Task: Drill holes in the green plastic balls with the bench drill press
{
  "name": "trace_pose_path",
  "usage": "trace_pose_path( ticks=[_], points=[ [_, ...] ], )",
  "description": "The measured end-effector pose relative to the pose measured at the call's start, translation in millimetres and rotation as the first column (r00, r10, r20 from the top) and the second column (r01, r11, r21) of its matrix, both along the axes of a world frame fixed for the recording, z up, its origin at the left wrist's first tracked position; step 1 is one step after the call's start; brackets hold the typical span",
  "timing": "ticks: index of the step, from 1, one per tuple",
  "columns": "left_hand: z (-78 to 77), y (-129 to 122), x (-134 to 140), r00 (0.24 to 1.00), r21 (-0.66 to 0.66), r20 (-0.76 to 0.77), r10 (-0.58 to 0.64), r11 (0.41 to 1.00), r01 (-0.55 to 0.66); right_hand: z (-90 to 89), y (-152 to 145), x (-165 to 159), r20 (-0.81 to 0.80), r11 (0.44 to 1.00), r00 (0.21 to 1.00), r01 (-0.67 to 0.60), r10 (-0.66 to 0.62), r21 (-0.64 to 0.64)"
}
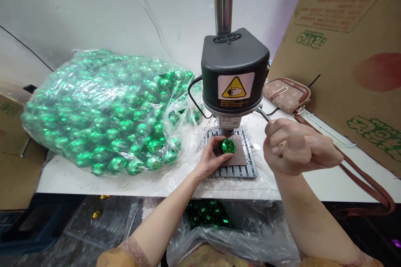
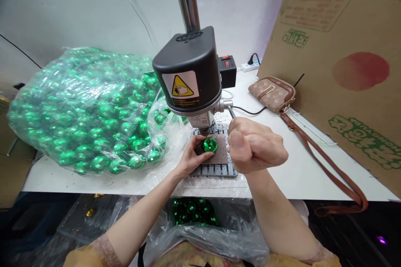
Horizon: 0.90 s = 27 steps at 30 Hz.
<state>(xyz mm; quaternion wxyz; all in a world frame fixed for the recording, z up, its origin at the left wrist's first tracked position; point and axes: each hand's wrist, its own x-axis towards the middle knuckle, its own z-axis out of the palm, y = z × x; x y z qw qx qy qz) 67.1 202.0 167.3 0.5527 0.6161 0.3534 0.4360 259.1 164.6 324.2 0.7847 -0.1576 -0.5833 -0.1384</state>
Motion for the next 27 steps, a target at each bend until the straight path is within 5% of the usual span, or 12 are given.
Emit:
trace_pose_path(
  ticks=[5, 9, 12, 15, 18, 22, 24, 27],
  points=[
    [5.2, -2.3, -0.7, 1.000, -0.008, -0.016, 0.003, 1.000, -0.003, 3.7, -4.2, -4.8, -0.079, 0.997, 0.997, 0.011, -0.017, -0.082],
    [11.9, -2.9, 3.9, 0.999, -0.016, -0.019, 0.026, 1.000, -0.026, 41.8, -2.5, -13.6, -0.252, 0.967, 0.962, 0.040, -0.105, -0.251],
    [17.0, -11.0, 1.9, 0.989, 0.021, -0.043, 0.142, 0.990, -0.141, 70.1, 1.7, -15.3, -0.307, 0.919, 0.950, -0.074, -0.053, -0.387],
    [17.7, -37.1, -16.6, 0.964, 0.114, -0.132, 0.231, 0.969, -0.217, 80.5, 4.5, -12.7, -0.323, 0.901, 0.946, -0.122, -0.021, -0.416],
    [11.2, -77.0, -48.4, 0.965, 0.248, -0.258, 0.043, 0.969, 0.023, 76.8, 5.2, -9.3, -0.283, 0.908, 0.958, -0.081, -0.043, -0.412],
    [4.8, -109.3, -84.9, 0.817, 0.301, -0.507, -0.276, 0.831, 0.467, 71.6, 5.6, -8.2, -0.276, 0.914, 0.960, -0.073, -0.044, -0.399],
    [11.2, -99.0, -94.2, 0.781, 0.274, -0.552, -0.291, 0.821, 0.500, 72.0, 5.9, -8.9, -0.290, 0.915, 0.956, -0.081, -0.040, -0.395],
    [37.1, -43.0, -96.8, 0.870, 0.363, -0.489, -0.064, 0.892, 0.269, 73.6, 6.0, -10.3, -0.307, 0.913, 0.951, -0.095, -0.034, -0.396]
  ],
)
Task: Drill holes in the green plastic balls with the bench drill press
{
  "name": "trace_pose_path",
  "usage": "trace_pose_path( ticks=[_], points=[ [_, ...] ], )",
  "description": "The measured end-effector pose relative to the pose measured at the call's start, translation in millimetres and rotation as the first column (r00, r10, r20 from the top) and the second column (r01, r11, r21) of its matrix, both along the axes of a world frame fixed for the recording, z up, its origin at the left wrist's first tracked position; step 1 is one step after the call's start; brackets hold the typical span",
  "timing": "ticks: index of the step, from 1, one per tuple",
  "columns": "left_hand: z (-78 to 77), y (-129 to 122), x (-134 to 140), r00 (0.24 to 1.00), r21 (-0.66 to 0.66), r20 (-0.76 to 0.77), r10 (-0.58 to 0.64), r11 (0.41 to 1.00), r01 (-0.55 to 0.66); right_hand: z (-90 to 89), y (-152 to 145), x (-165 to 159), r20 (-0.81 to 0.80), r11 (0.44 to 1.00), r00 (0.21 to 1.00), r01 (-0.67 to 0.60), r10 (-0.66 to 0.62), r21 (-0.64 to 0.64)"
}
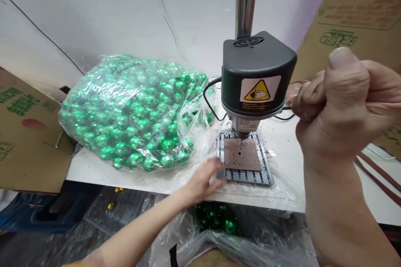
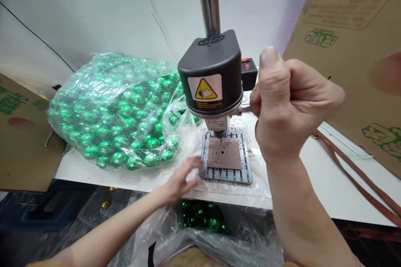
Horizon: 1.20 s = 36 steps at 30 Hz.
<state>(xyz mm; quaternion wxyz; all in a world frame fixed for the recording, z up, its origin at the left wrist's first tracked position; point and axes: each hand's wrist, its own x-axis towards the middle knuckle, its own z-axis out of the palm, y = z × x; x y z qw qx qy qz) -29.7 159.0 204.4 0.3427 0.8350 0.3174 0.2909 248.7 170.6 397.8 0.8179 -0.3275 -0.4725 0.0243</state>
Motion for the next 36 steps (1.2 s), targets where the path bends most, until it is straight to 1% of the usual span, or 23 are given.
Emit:
trace_pose_path(
  ticks=[1, 2, 3, 4, 5, 7, 9, 11, 14, 17, 19, 20, 21, 23, 24, 25, 26, 27, 29, 30, 31, 33, 36],
  points=[
    [11.7, 27.1, 1.5, 0.993, 0.052, 0.029, 0.116, 0.992, -0.118, 0.1, -0.1, -0.3, -0.003, 1.000, 1.000, 0.004, -0.004, -0.005],
    [24.0, 56.2, 3.7, 0.973, 0.098, 0.017, 0.229, 0.968, -0.229, -0.1, -0.3, -0.5, -0.003, 1.000, 1.000, 0.011, -0.011, -0.009],
    [36.1, 85.6, 6.3, 0.936, 0.135, -0.048, 0.350, 0.930, -0.341, -0.5, -0.4, -0.7, -0.001, 1.000, 1.000, 0.019, -0.019, -0.012],
    [47.3, 113.8, 9.0, 0.867, 0.163, -0.169, 0.469, 0.881, -0.445, -1.1, -0.6, -0.7, 0.002, 1.000, 1.000, 0.024, -0.024, -0.013],
    [57.1, 139.2, 11.3, 0.778, 0.188, -0.291, 0.557, 0.831, -0.524, -1.8, -0.9, -0.8, 0.007, 1.000, 1.000, 0.027, -0.027, -0.013],
    [70.7, 178.6, 14.6, 0.703, 0.210, -0.353, 0.617, 0.785, -0.583, -2.8, -1.4, -0.9, 0.015, 1.000, 0.999, 0.028, -0.028, -0.012],
    [76.6, 202.6, 15.6, 0.686, 0.217, -0.368, 0.628, 0.775, -0.594, -3.2, -2.1, -1.4, 0.016, 0.999, 0.999, 0.031, -0.031, -0.020],
    [78.0, 215.6, 15.4, 0.686, 0.223, -0.376, 0.623, 0.780, -0.585, -3.1, -2.7, -1.8, 0.015, 0.999, 0.999, 0.038, -0.037, -0.022],
    [78.8, 224.7, 14.9, 0.700, 0.228, -0.373, 0.608, 0.792, -0.566, -2.9, -3.2, -2.2, 0.017, 0.999, 0.999, 0.039, -0.038, -0.015],
    [80.6, 224.1, 15.0, 0.706, 0.221, -0.373, 0.602, 0.797, -0.563, -2.7, -3.8, -2.5, 0.024, 0.999, 0.999, 0.037, -0.036, -0.011],
    [79.8, 215.0, 14.4, 0.705, 0.215, -0.380, 0.599, 0.798, -0.563, -2.5, -4.3, -2.6, 0.026, 0.999, 0.999, 0.036, -0.035, -0.014],
    [78.1, 207.1, 13.9, 0.722, 0.201, -0.361, 0.590, 0.806, -0.557, -2.4, -4.4, -2.7, 0.025, 0.999, 0.999, 0.033, -0.033, -0.013],
    [75.4, 197.1, 13.4, 0.761, 0.169, -0.314, 0.568, 0.822, -0.544, -2.4, -4.3, -2.6, 0.023, 1.000, 0.999, 0.028, -0.028, -0.007],
    [66.8, 171.8, 13.0, 0.869, 0.016, -0.135, 0.476, 0.878, -0.479, -2.6, -3.5, -2.3, 0.017, 1.000, 1.000, 0.017, -0.017, 0.012],
    [61.5, 157.5, 13.6, 0.909, -0.108, -0.020, 0.416, 0.903, -0.416, -2.9, -2.8, -1.9, 0.012, 1.000, 1.000, 0.014, -0.014, 0.022],
    [55.8, 143.0, 14.9, 0.926, -0.251, 0.092, 0.365, 0.909, -0.333, -3.4, -2.0, -1.4, 0.009, 0.999, 1.000, 0.013, -0.014, 0.031],
    [50.3, 128.8, 16.7, 0.923, -0.393, 0.183, 0.337, 0.886, -0.245, -4.0, -1.2, -0.7, 0.008, 0.999, 1.000, 0.013, -0.014, 0.037],
    [45.1, 115.6, 19.1, 0.906, -0.517, 0.258, 0.335, 0.840, -0.163, -4.6, -0.4, 0.0, 0.010, 0.999, 1.000, 0.013, -0.013, 0.041],
    [36.3, 93.8, 24.8, 0.849, -0.674, 0.364, 0.383, 0.738, -0.044, -5.7, 0.7, 1.2, 0.014, 0.999, 1.000, 0.017, -0.017, 0.041],
    [32.7, 85.6, 27.7, 0.818, -0.710, 0.401, 0.412, 0.705, -0.007, -5.9, 1.1, 1.6, 0.018, 0.999, 1.000, 0.017, -0.018, 0.040],
    [29.4, 79.2, 30.5, 0.794, -0.727, 0.427, 0.432, 0.687, 0.017, -5.9, 1.2, 1.8, 0.019, 0.999, 1.000, 0.015, -0.016, 0.040],
    [23.5, 70.9, 35.9, 0.775, -0.737, 0.446, 0.448, 0.675, 0.033, -5.3, 1.2, 1.5, 0.018, 0.999, 1.000, 0.009, -0.009, 0.046],
    [15.3, 65.8, 45.0, 0.766, -0.738, 0.417, 0.489, 0.675, -0.030, -4.5, 0.8, 0.4, 0.009, 0.999, 1.000, -0.006, 0.006, 0.052]
  ],
)
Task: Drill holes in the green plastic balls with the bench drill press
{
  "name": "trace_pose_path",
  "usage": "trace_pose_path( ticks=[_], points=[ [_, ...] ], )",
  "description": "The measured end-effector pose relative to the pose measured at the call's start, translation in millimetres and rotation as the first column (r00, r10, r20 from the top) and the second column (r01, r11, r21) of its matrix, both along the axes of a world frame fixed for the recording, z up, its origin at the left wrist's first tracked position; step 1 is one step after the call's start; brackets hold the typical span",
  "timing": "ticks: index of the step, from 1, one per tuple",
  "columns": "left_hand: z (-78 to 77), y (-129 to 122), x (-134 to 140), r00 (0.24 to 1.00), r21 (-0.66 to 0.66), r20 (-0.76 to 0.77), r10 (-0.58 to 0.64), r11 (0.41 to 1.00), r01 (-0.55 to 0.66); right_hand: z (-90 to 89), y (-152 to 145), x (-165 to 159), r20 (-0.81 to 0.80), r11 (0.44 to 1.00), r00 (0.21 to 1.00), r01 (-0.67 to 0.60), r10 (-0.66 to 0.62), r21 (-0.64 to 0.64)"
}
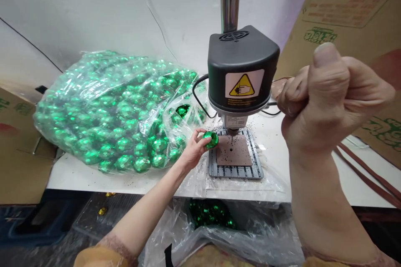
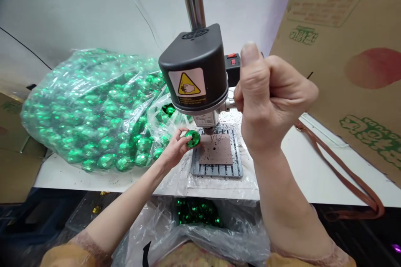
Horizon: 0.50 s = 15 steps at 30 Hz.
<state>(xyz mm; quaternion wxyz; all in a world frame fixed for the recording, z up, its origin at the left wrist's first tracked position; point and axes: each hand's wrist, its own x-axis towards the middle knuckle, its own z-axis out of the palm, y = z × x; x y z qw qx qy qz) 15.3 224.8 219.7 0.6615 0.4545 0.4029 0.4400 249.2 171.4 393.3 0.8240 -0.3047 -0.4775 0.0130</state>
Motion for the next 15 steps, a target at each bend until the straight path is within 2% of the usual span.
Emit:
trace_pose_path(
  ticks=[5, 12, 15],
  points=[
    [-11.8, 0.2, 20.1, 0.993, 0.079, -0.038, 0.113, 0.991, -0.110, -3.3, -0.1, 0.4, 0.017, 1.000, 1.000, -0.001, 0.001, -0.003],
    [-29.8, 8.2, 38.1, 0.997, 0.148, -0.007, 0.080, 0.986, -0.078, -4.1, -0.5, -0.4, 0.046, 1.000, 0.999, -0.002, 0.000, 0.026],
    [-37.3, 11.1, 39.3, 1.000, 0.194, -0.026, 0.018, 0.981, -0.013, -3.9, -1.6, -1.4, 0.043, 1.000, 0.999, 0.005, -0.006, 0.021]
  ],
)
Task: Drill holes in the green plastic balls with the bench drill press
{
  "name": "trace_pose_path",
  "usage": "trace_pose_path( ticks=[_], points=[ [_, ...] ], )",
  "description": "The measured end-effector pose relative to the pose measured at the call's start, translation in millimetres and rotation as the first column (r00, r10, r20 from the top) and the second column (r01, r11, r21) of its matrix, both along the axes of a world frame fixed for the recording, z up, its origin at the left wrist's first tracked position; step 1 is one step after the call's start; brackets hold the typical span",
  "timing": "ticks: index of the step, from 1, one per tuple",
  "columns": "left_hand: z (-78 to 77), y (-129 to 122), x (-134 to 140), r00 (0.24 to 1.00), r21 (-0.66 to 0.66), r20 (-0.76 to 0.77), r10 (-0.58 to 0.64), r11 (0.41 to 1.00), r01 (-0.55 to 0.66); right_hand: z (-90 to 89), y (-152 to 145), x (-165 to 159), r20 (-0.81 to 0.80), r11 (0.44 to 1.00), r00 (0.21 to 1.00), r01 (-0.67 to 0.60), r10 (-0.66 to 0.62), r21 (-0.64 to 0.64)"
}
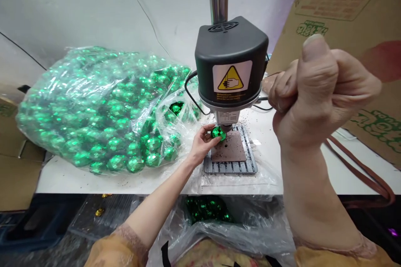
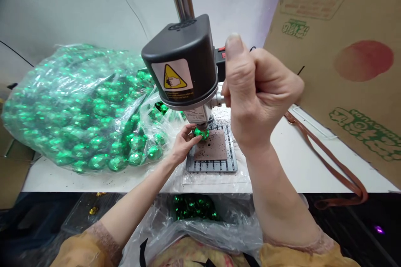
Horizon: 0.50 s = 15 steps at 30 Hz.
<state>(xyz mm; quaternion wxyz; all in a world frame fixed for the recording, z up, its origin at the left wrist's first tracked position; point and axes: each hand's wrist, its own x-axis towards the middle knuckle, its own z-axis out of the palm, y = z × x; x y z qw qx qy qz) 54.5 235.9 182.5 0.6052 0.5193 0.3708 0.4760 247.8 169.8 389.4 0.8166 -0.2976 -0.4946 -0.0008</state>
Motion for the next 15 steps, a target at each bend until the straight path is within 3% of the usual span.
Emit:
trace_pose_path(
  ticks=[6, 15],
  points=[
    [-10.2, 5.0, -4.7, 0.987, 0.064, -0.049, -0.150, 0.986, 0.153, -1.8, 1.1, 0.9, 0.017, 1.000, 1.000, -0.006, 0.005, 0.020],
    [-15.3, 3.3, -6.4, 0.972, 0.132, -0.124, -0.198, 0.968, 0.214, -1.2, 2.4, 0.3, 0.019, 0.999, 1.000, -0.017, 0.016, 0.044]
  ],
)
